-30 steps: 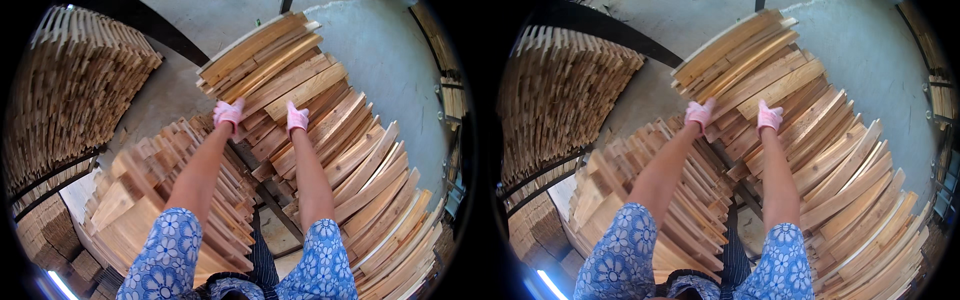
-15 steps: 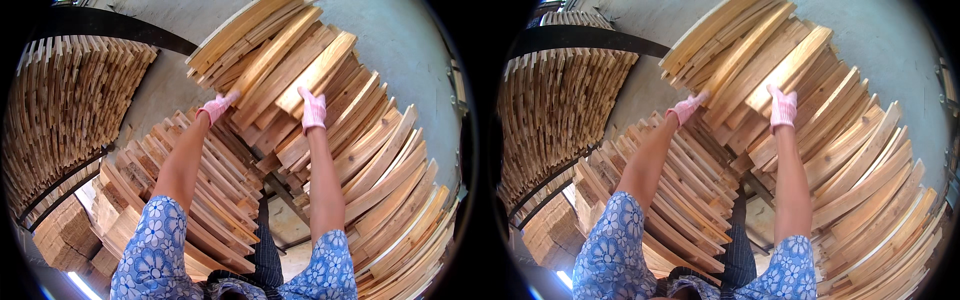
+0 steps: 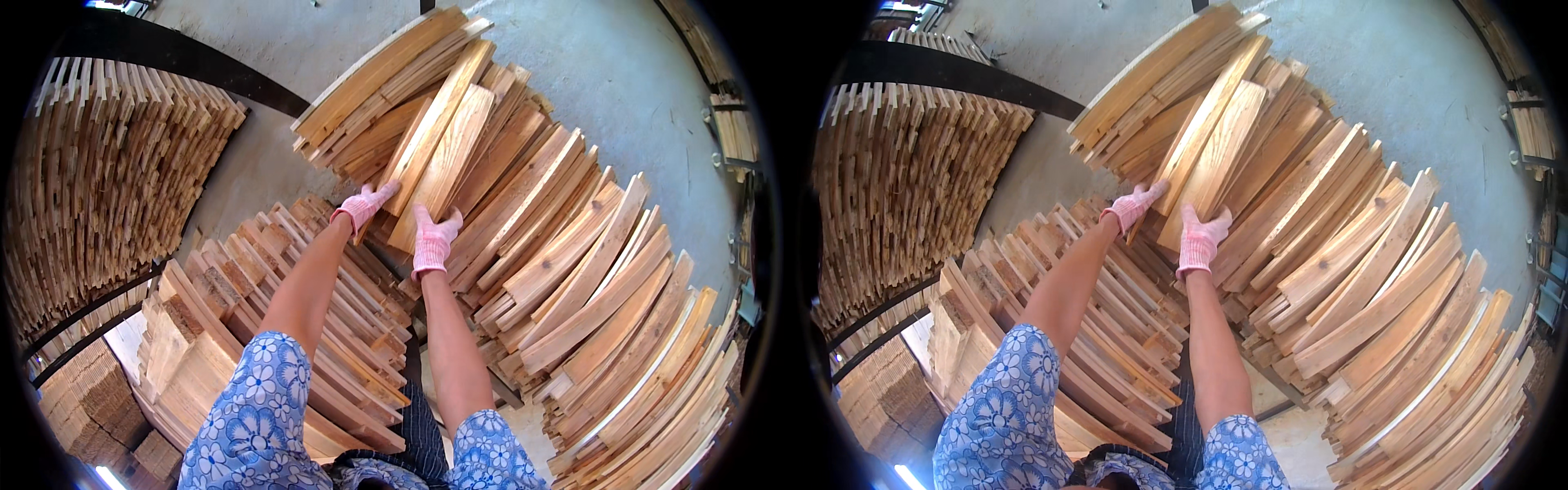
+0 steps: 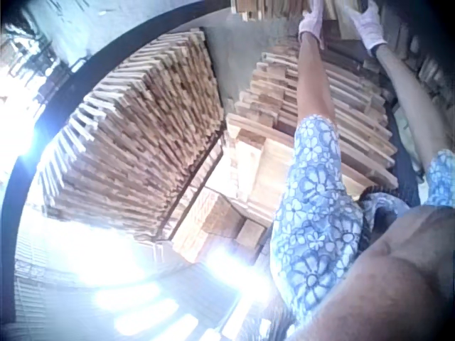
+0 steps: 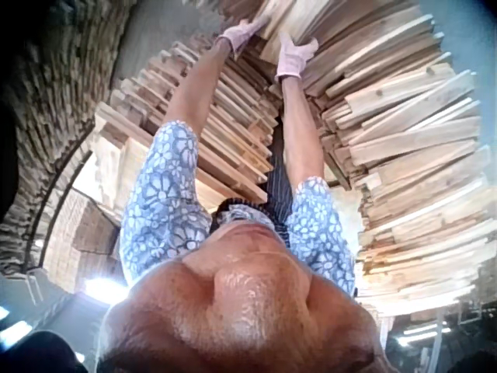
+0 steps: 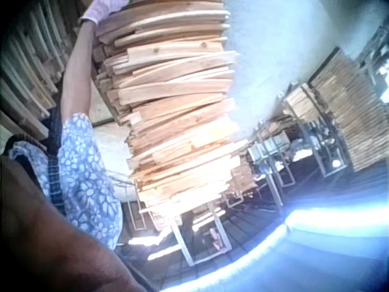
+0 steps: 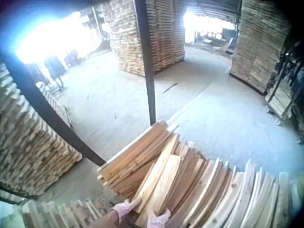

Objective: The person lifts stacks of wooden planks from a metal rack and places them onto a wooden pallet on the floor. They repeat this process, moving wood from the rack to the pallet and occasionally adjusting the planks on the pallet.

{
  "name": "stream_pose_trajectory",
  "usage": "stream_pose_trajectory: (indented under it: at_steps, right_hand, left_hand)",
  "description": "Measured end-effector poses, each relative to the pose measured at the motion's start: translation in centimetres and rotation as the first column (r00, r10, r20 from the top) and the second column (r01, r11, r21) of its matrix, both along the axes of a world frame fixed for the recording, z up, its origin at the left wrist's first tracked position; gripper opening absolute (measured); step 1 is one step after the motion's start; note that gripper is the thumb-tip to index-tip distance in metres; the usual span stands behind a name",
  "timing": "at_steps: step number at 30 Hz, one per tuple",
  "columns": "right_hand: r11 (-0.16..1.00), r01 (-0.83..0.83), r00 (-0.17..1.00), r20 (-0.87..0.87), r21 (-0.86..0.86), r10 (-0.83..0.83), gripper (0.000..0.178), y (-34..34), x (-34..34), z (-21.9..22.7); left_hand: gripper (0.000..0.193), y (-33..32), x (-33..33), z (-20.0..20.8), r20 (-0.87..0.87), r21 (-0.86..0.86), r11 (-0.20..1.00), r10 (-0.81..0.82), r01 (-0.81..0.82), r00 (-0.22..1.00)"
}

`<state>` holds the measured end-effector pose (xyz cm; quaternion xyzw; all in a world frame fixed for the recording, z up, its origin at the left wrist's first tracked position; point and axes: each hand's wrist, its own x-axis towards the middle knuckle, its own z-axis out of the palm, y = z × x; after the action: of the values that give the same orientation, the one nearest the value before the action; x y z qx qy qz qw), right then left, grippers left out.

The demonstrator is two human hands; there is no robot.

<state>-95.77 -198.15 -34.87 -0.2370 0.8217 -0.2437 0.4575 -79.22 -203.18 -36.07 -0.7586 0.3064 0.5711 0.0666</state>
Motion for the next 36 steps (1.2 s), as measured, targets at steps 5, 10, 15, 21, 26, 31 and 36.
stream_pose_trajectory:
  at_steps: [5, 10, 15, 21, 26, 31, 36]
  right_hand:
    - [0.994, 0.082, 0.939, 0.341, -0.069, -0.054, 0.108, -0.4, -2.6, 0.2]
    - [0.995, 0.061, 0.847, 0.523, 0.074, -0.091, 0.118, -1.9, -5.6, 1.8]
    - [0.965, -0.26, 0.959, 0.123, 0.039, 0.254, 0.098, -1.7, -10.0, 3.9]
    - [0.984, 0.055, 0.867, 0.497, -0.168, 0.036, 0.084, -1.9, -14.9, 4.0]
    - [1.0, 0.011, 0.75, 0.662, -0.021, 0.006, 0.068, -2.5, -18.5, 7.1]
    - [0.984, -0.063, 0.668, 0.74, 0.167, -0.083, 0.065, 0.9, -21.2, 12.5]
    - [0.997, -0.013, 0.606, 0.794, 0.075, -0.051, 0.073, 6.8, -19.5, 18.1]
  left_hand:
    - [0.12, 0.0, 0.7, 1.2, -0.144, -0.013, 1.0, -0.016, 0.015, 0.989]
    - [0.109, -0.6, 1.8, 2.8, -0.284, -0.023, 0.998, -0.07, 0.066, 0.956]
    - [0.099, 0.0, -1.0, 4.4, -0.596, 0.255, 0.947, 0.312, -0.194, 0.74]
    - [0.088, 3.5, -10.2, 5.1, -0.771, 0.151, 0.883, 0.387, -0.445, 0.506]
    - [0.11, 3.3, -12.7, 8.0, -0.647, 0.257, 0.906, 0.42, -0.337, 0.637]
    - [0.077, 6.3, -13.3, 15.6, -0.77, 0.438, 0.84, 0.534, -0.319, 0.35]
    - [0.111, 10.5, -11.7, 21.2, -0.557, 0.259, 0.959, 0.248, -0.118, 0.793]
